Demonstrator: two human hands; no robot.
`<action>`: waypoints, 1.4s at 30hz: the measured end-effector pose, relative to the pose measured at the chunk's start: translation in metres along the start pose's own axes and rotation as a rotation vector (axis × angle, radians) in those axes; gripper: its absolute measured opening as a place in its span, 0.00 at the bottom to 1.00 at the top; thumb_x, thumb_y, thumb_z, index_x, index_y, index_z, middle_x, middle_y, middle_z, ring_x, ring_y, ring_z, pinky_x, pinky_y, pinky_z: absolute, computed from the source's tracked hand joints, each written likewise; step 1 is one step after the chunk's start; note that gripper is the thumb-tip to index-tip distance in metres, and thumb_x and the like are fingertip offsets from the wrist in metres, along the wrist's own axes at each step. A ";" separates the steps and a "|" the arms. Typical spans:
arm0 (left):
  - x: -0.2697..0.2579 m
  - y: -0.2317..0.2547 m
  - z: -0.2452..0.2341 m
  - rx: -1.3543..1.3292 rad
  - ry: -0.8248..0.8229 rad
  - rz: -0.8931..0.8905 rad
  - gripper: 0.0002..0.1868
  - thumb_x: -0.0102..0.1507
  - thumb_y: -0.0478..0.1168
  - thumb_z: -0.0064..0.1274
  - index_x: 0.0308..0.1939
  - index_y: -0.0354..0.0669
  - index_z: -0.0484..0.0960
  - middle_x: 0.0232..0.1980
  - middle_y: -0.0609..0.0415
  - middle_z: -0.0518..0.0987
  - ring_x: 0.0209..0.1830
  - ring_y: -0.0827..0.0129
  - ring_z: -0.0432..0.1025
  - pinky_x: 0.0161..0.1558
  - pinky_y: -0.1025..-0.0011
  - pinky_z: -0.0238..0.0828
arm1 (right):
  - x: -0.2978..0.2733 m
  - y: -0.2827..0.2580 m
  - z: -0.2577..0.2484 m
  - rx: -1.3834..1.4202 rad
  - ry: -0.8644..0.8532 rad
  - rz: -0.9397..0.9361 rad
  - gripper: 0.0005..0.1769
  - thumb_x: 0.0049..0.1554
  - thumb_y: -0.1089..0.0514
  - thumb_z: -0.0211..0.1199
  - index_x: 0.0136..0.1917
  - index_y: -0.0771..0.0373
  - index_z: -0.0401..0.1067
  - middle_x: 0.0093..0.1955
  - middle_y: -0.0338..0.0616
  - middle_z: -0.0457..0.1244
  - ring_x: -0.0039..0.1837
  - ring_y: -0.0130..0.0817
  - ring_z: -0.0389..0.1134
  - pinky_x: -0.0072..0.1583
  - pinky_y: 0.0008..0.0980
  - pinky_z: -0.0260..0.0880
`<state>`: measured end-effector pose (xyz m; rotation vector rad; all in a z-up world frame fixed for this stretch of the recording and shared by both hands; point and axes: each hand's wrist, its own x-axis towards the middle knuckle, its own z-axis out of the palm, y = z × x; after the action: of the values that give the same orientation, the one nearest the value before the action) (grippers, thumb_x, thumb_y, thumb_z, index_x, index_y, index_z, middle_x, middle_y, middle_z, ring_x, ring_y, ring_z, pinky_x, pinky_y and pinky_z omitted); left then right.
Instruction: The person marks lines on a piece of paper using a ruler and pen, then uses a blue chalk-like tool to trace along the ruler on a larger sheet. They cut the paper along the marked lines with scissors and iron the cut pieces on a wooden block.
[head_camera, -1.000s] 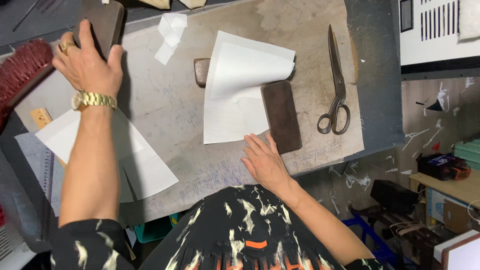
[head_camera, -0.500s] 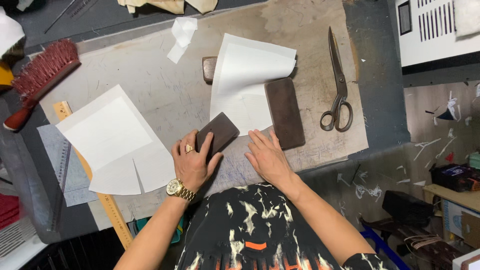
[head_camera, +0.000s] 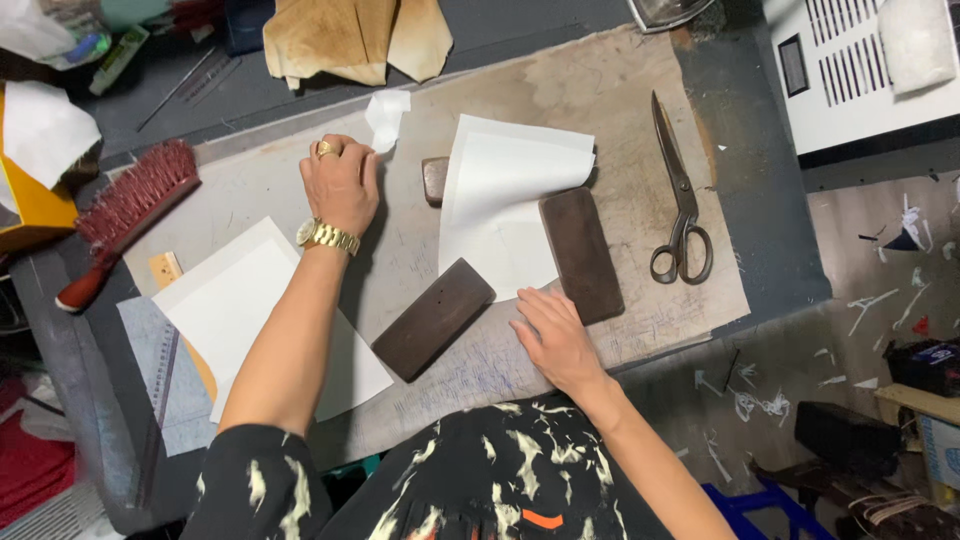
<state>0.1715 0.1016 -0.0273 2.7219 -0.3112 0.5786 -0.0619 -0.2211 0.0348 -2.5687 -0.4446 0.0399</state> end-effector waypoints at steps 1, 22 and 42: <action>0.005 0.007 -0.012 -0.244 -0.096 -0.012 0.05 0.68 0.42 0.59 0.37 0.52 0.83 0.39 0.58 0.74 0.44 0.60 0.72 0.46 0.61 0.65 | 0.001 0.001 -0.002 0.143 0.112 0.096 0.15 0.63 0.53 0.65 0.59 0.62 0.78 0.61 0.45 0.70 0.67 0.40 0.70 0.72 0.45 0.61; -0.058 0.144 -0.054 -0.988 -1.138 -0.367 0.09 0.60 0.41 0.65 0.35 0.37 0.86 0.22 0.47 0.81 0.24 0.63 0.79 0.27 0.69 0.76 | 0.008 -0.016 -0.009 1.189 -0.007 0.851 0.26 0.56 0.62 0.73 0.62 0.77 0.69 0.48 0.61 0.73 0.41 0.32 0.75 0.43 0.25 0.78; -0.010 0.175 -0.002 -0.164 -1.001 0.099 0.13 0.63 0.50 0.56 0.45 0.51 0.88 0.36 0.45 0.82 0.43 0.43 0.80 0.42 0.49 0.78 | -0.019 0.018 0.030 -0.085 0.266 0.041 0.09 0.65 0.56 0.59 0.54 0.61 0.75 0.66 0.47 0.67 0.47 0.40 0.73 0.42 0.35 0.78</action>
<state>0.1130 -0.0567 0.0187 2.6130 -0.6809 -0.8046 -0.0779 -0.2271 -0.0016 -2.6160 -0.2979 -0.3085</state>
